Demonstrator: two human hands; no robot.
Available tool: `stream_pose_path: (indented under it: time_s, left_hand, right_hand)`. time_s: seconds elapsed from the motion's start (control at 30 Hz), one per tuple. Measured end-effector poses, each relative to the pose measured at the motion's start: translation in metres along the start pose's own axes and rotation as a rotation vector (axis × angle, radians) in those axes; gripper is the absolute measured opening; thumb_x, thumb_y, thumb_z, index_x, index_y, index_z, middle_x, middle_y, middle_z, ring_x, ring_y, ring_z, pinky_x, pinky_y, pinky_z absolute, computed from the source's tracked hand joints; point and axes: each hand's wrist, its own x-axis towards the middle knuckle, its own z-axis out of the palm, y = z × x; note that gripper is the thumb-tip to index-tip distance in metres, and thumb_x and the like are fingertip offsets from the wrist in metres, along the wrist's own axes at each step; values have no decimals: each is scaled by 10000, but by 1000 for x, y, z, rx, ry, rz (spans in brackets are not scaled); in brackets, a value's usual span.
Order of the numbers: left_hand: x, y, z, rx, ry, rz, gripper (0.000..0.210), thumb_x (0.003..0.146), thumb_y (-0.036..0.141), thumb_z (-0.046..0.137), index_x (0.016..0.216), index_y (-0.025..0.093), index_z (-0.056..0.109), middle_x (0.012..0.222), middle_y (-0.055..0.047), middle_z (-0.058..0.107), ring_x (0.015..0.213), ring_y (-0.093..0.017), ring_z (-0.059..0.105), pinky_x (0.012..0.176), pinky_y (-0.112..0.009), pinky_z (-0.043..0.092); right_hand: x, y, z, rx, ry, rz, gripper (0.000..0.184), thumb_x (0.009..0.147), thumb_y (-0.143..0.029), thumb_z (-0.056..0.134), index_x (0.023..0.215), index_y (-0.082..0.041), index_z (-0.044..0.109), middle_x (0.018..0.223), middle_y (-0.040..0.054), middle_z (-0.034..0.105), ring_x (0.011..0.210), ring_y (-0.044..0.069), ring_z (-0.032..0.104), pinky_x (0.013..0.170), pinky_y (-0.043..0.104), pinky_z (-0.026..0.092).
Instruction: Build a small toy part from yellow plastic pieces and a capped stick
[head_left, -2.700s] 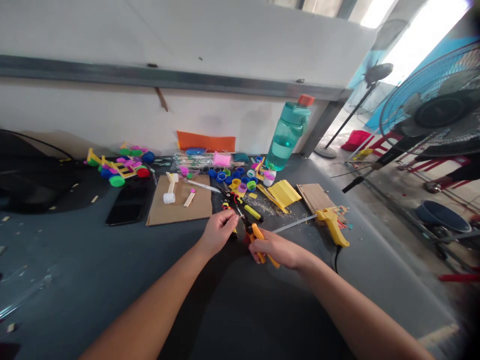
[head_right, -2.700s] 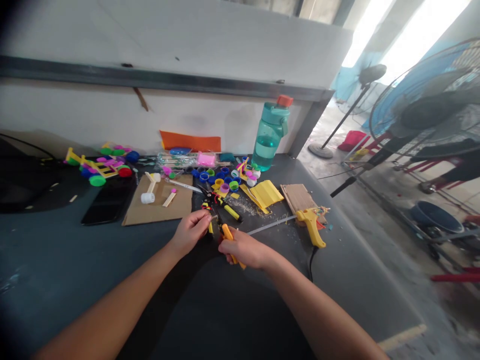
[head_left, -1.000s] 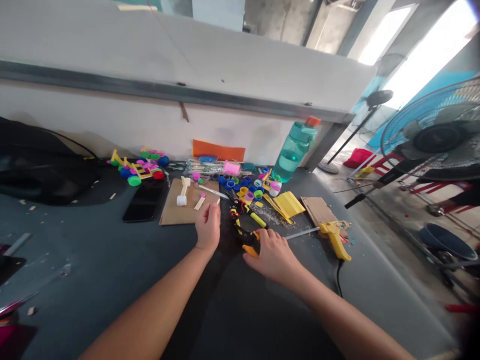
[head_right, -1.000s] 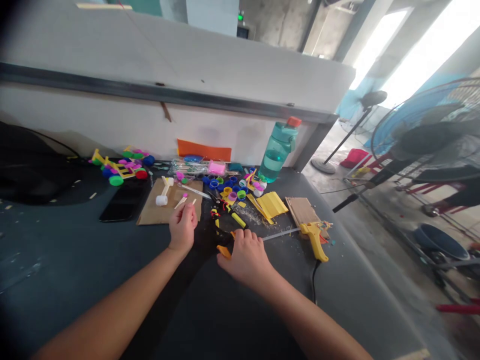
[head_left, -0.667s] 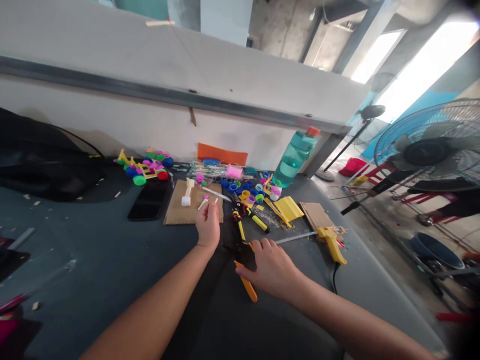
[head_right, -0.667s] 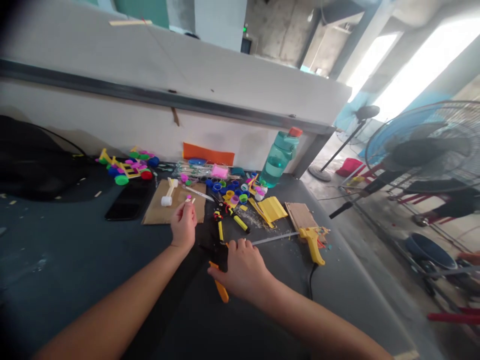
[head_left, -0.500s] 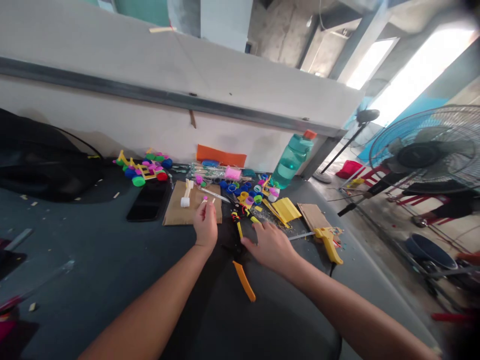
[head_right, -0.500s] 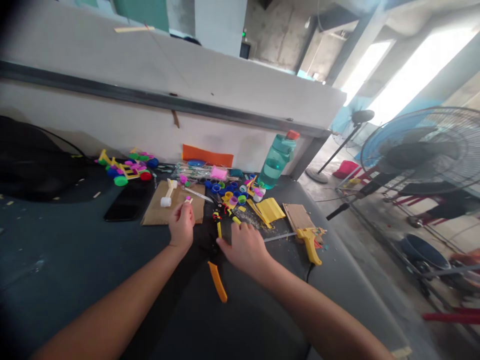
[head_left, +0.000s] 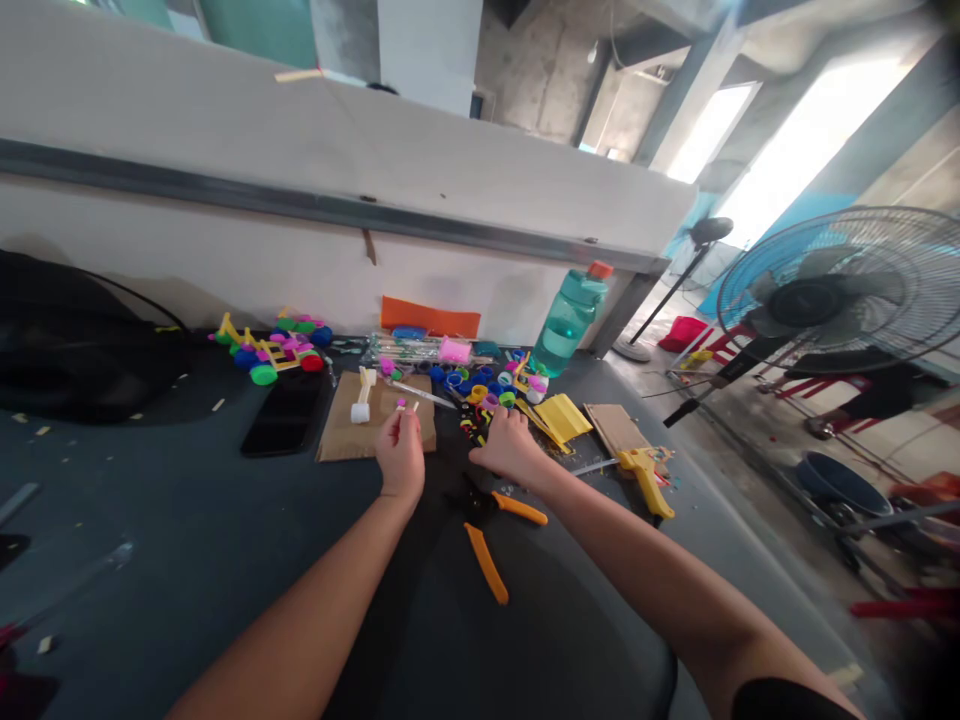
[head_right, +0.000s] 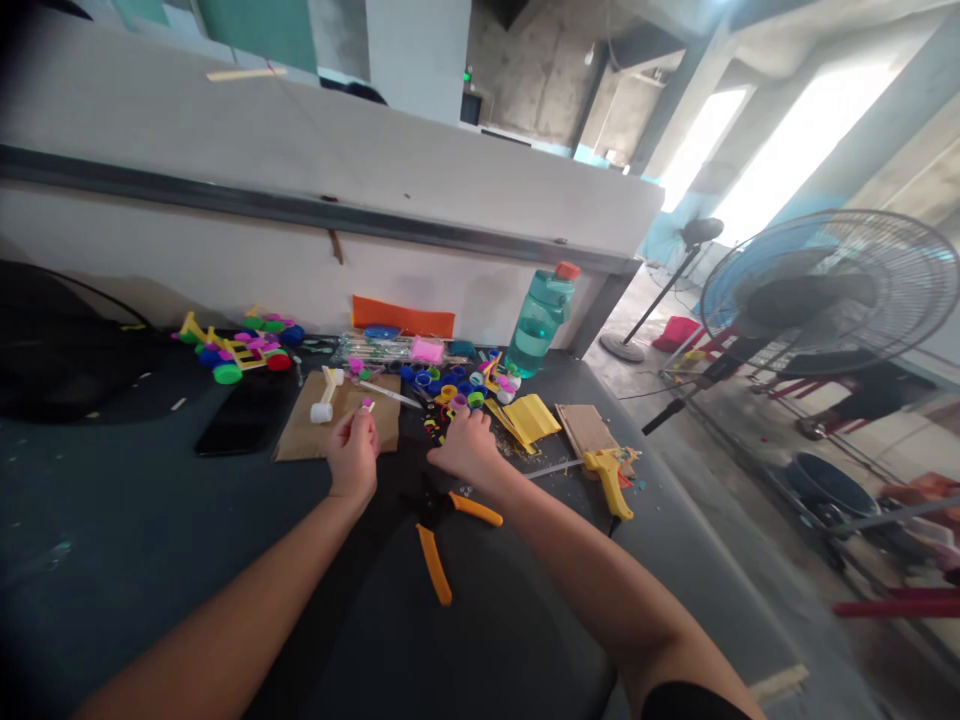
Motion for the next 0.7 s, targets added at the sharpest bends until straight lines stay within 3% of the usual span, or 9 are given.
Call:
stream_pose_path:
  time_s: [0.1,0.2,0.27,0.43,0.57,0.7]
  left_hand:
    - [0,1,-1,41,11,5,347,815,366,520,555,202,359,470,81,272,406,-65,260,393,-201,206]
    - [0,2,-1,30,31,-13,341,805,351,520,550,201,349,466,82,270,408,-63,255,397,-199,207]
    - [-1,3,0,13,36,-27,343,801,341,520,543,201,342,460,82,266,410,-64,253,397,-196,206]
    - [-2,2,2,2,14,-41,344,807,350,534,547,197,367,459,79,274,407,-61,258,389,-188,200]
    - [-2,1,4,-10,-5,-35,359,812,348,556,544,192,374,458,77,287,402,-54,259,380,-179,198]
    - [0,0,4,-22,0,-45,357,816,345,563,546,188,390,455,78,290,391,-50,262,368,-171,192]
  right_hand:
    - [6,16,-13,10,89,-87,775,606,-416,654,1250,-37,447,1187,227,496,1109,364,466,908,422,408]
    - [13,50,-39,-51,171,-241,774,624,-385,637,1307,-97,418,1267,201,456,1176,362,411,971,439,356]
    - [21,84,-60,-115,179,-310,780,624,-355,643,1330,-121,410,1264,192,468,1174,370,403,975,453,344]
    - [51,190,-99,-317,79,-297,721,580,-243,672,1265,-96,501,1186,188,519,1140,352,450,959,400,361]
    - [70,247,-103,-356,33,-203,679,575,-204,670,1226,-69,533,1147,196,549,1055,324,517,900,377,395]
    - [85,265,-93,-326,-62,-196,659,574,-183,668,1214,-70,557,1135,186,573,996,301,548,854,362,409]
